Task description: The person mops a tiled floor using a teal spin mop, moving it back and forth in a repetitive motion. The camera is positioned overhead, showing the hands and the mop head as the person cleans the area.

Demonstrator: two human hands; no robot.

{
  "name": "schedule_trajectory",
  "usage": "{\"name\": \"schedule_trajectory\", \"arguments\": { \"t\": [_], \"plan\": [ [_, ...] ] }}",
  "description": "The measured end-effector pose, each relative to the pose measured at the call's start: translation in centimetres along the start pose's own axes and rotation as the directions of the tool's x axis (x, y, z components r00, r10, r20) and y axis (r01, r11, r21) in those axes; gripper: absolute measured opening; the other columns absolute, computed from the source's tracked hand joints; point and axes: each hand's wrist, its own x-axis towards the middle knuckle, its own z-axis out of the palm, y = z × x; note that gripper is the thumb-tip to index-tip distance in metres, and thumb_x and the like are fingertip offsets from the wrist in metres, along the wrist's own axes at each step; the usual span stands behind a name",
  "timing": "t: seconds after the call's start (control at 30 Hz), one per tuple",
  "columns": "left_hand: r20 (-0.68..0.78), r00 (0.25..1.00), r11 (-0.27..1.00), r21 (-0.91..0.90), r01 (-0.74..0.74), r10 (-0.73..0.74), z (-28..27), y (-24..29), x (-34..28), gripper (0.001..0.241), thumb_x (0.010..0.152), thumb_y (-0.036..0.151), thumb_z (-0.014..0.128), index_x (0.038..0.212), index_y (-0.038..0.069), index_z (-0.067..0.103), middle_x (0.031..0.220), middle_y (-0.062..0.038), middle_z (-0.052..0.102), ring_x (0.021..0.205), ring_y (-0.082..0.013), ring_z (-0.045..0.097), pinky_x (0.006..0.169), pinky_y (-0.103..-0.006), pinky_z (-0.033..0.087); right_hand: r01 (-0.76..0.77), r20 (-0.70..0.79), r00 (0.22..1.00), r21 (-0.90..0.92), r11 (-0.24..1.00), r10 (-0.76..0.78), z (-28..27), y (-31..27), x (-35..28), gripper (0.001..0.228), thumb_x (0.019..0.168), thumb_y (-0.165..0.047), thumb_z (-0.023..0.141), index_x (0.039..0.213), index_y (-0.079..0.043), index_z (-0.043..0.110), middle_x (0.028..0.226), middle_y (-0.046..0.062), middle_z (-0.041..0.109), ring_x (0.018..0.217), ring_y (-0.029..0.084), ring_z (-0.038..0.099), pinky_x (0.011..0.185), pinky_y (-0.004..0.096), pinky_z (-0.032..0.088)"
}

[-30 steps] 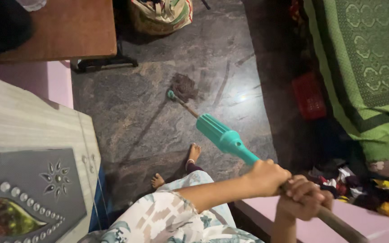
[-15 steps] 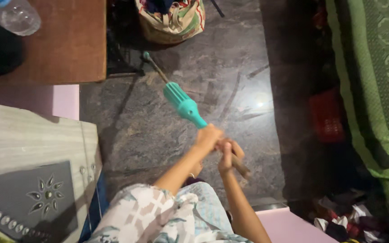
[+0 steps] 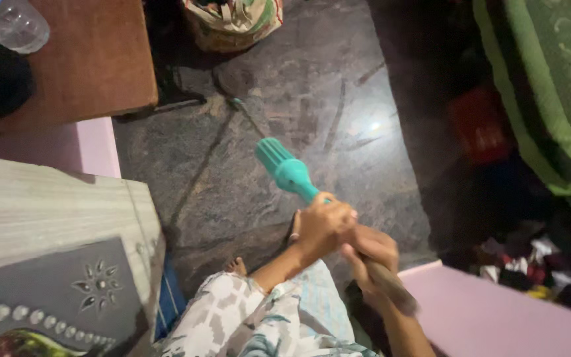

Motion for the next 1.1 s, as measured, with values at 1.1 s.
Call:
{"name": "schedule_trajectory", "arguments": {
  "t": [1.1],
  "plan": [
    [0.279,0.940,0.935,-0.342,-0.093,0.196,6.1,-3.0,-2.7,0.015,0.090,0.023,0.068,0.081,0.011,0.067,0.085,-0.004,0.070,0.099,-0.0277,0.068,0.076,-0.0411,0.057,0.216,-0.247,0.936,-0.168,0.962,-0.253,3.3,5.7,-5.4,0.028,0.082,-0.008,0.064,0.062,-0.008,0.044,0.065,0.007,0.055,0.058,0.024,0.055,0.062,0.038,0.043]
  ]
}}
